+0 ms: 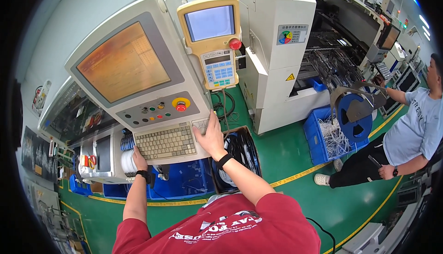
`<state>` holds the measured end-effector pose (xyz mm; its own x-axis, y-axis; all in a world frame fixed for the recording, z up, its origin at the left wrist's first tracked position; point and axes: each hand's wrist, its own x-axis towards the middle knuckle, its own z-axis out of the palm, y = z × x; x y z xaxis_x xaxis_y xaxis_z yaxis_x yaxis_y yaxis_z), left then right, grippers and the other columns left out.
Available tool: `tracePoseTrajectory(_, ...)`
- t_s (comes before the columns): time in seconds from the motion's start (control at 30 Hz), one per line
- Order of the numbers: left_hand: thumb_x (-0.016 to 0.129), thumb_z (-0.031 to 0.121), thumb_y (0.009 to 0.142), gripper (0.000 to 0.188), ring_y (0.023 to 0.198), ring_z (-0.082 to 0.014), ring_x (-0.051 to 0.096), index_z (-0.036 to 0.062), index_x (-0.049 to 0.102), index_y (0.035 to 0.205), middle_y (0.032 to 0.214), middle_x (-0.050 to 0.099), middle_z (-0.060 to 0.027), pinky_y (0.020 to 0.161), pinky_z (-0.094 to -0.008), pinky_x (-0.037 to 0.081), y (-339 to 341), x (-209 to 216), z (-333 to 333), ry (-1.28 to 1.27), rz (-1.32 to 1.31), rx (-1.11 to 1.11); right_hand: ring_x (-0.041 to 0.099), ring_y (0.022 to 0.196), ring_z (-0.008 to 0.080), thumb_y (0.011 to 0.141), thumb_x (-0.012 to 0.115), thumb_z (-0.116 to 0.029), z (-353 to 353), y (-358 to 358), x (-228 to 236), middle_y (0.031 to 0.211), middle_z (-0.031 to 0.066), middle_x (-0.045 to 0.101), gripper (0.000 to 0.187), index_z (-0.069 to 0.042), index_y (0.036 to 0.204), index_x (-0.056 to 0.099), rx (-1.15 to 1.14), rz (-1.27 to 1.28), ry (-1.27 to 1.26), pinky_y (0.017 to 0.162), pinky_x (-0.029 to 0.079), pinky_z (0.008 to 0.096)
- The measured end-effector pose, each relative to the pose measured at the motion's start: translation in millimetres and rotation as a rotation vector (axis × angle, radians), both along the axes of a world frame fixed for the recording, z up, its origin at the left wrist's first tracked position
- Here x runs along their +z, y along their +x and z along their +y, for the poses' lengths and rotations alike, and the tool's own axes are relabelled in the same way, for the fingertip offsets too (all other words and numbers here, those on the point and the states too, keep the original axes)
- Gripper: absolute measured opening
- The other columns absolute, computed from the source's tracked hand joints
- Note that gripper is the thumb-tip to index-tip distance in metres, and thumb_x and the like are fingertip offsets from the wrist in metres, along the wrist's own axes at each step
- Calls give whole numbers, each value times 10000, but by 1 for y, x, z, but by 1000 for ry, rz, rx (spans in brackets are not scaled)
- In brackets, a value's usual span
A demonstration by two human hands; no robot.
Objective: The person operates a control panel by pressing buttons on a handheld controller and typing on a keyboard, then uses a trackball to navigate the screen. They continue pressing buttons on the handheld controller while another person manages a blue reel in the background.
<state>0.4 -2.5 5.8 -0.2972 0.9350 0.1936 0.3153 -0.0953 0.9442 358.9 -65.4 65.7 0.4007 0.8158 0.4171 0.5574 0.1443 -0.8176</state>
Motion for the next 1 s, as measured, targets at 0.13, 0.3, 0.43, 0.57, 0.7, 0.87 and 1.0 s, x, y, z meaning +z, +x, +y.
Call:
tracePoseTrajectory(0.13,342,444,1039,609,943,-241,612,-107,595,1094,1049,667,-167,876,-323,443,-1,-1,1,14,-13,-10,419,1282,421,815,701,-329,0,0,1,1384,300,395,888,79,1436,216,0,-8,-20,1053,380,433)
tracePoseTrajectory(0.3,345,441,1039,606,937,-235,610,-108,595,1096,1050,667,-163,873,-320,444,-1,-2,1,10,-12,-3,417,1283,422,803,719,-330,0,0,1,1383,303,395,908,81,1437,215,-3,-2,-13,1057,376,433)
tracePoseTrajectory(0.43,346,437,1040,602,926,-222,609,-108,598,1089,1037,671,-155,869,-315,444,0,0,1,29,12,-16,415,1286,421,805,719,-340,0,0,1,1382,301,399,909,80,1437,218,-3,-18,-17,1060,372,433)
tracePoseTrajectory(0.57,346,434,1041,600,921,-213,609,-108,600,1084,1029,674,-149,868,-311,444,2,1,-1,38,7,-12,409,1292,419,803,723,-341,1,0,-1,1385,300,398,915,83,1436,217,-4,-3,-20,1063,368,433)
tracePoseTrajectory(0.7,345,429,1042,597,917,-203,606,-111,599,1081,1029,674,-143,869,-305,445,-1,-1,0,29,-14,-17,414,1286,419,810,716,-343,0,0,2,1379,302,402,904,86,1433,223,-1,-12,-7,1063,368,432)
tracePoseTrajectory(0.87,350,425,1042,593,915,-197,604,-111,600,1075,1027,674,-140,869,-302,445,1,0,1,45,-9,-15,418,1281,420,814,714,-353,0,0,1,1375,302,405,903,86,1432,225,-9,-22,-7,1057,374,433)
tracePoseTrajectory(1.0,355,422,1041,586,914,-197,603,-109,601,1074,1023,673,-138,867,-303,445,2,1,0,49,-11,-18,420,1276,421,806,724,-349,0,1,0,1371,301,406,913,84,1432,221,-10,-29,11,1049,382,434)
